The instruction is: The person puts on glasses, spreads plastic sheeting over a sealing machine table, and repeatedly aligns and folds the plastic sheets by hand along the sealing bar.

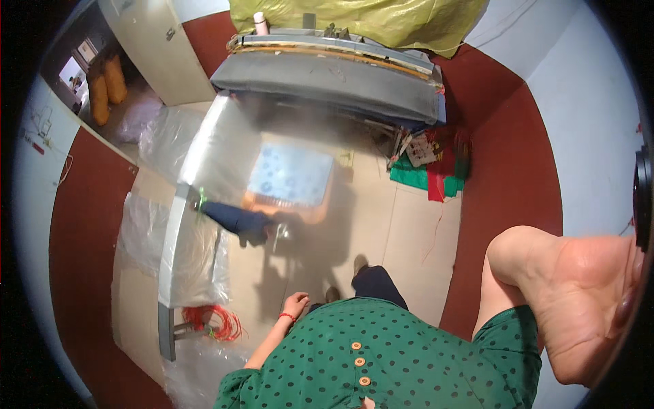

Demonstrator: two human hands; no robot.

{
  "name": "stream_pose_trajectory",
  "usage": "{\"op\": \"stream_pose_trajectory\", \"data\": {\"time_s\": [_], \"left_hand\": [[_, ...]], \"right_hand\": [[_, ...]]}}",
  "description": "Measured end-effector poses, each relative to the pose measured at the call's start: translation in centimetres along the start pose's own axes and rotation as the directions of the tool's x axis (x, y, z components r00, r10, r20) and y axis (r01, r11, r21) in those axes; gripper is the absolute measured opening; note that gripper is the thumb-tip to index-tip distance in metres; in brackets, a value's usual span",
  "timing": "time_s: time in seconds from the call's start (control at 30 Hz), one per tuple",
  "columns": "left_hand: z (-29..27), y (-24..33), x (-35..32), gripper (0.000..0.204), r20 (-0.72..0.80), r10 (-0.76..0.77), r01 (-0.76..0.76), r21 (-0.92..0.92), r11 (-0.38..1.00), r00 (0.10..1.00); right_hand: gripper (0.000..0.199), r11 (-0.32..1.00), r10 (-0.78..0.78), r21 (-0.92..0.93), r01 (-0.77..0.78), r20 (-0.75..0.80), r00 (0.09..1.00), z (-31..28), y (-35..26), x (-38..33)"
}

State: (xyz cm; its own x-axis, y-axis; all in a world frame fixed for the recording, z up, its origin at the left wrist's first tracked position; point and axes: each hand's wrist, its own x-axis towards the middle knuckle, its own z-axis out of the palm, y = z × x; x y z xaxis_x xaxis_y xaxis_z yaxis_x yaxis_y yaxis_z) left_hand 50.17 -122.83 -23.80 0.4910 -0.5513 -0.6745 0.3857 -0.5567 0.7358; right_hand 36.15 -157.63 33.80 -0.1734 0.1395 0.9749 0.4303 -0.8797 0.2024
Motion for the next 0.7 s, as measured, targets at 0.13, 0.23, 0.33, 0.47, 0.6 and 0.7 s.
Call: {"op": "stream_pose_trajectory", "data": {"time_s": [0.13,0.23,0.33,0.47,0.6,0.7], "left_hand": [[3.4,7.8,8.9,0.022,0.148,0.185,-0.196,0.065,0.978,0.971],[4.3,13.8,12.8,0.022,0.170,0.236,-0.266,0.177,0.948,0.957],[4.5,15.3,19.1,0.023,0.065,0.124,-0.124,-0.001,0.992,0.990],[4.6,24.2,24.0,0.015,-0.147,-0.129,0.077,-0.319,0.945,0.981],[5.0,26.2,27.6,0.017,-0.137,-0.192,0.131,-0.364,0.922,0.972],[4.1,25.8,30.0,0.018,-0.188,-0.210,0.118,-0.408,0.905,0.960]], "right_hand": [[0.043,0.997,-0.062,-0.042,0.061,-0.027,0.998,0.8,8.0,-2.3],[0.043,0.995,-0.087,-0.057,0.085,-0.024,0.996,4.3,16.2,-5.0],[0.044,0.997,-0.062,-0.040,0.060,-0.030,0.998,4.5,25.6,-6.7],[0.044,0.999,0.032,-0.013,-0.034,-0.140,0.990,4.0,36.9,-10.2],[0.045,0.994,0.102,0.057,-0.092,-0.209,0.973,2.5,46.4,-13.3],[0.046,0.986,0.161,0.083,-0.145,-0.238,0.958,5.3,51.1,-14.9]]}}
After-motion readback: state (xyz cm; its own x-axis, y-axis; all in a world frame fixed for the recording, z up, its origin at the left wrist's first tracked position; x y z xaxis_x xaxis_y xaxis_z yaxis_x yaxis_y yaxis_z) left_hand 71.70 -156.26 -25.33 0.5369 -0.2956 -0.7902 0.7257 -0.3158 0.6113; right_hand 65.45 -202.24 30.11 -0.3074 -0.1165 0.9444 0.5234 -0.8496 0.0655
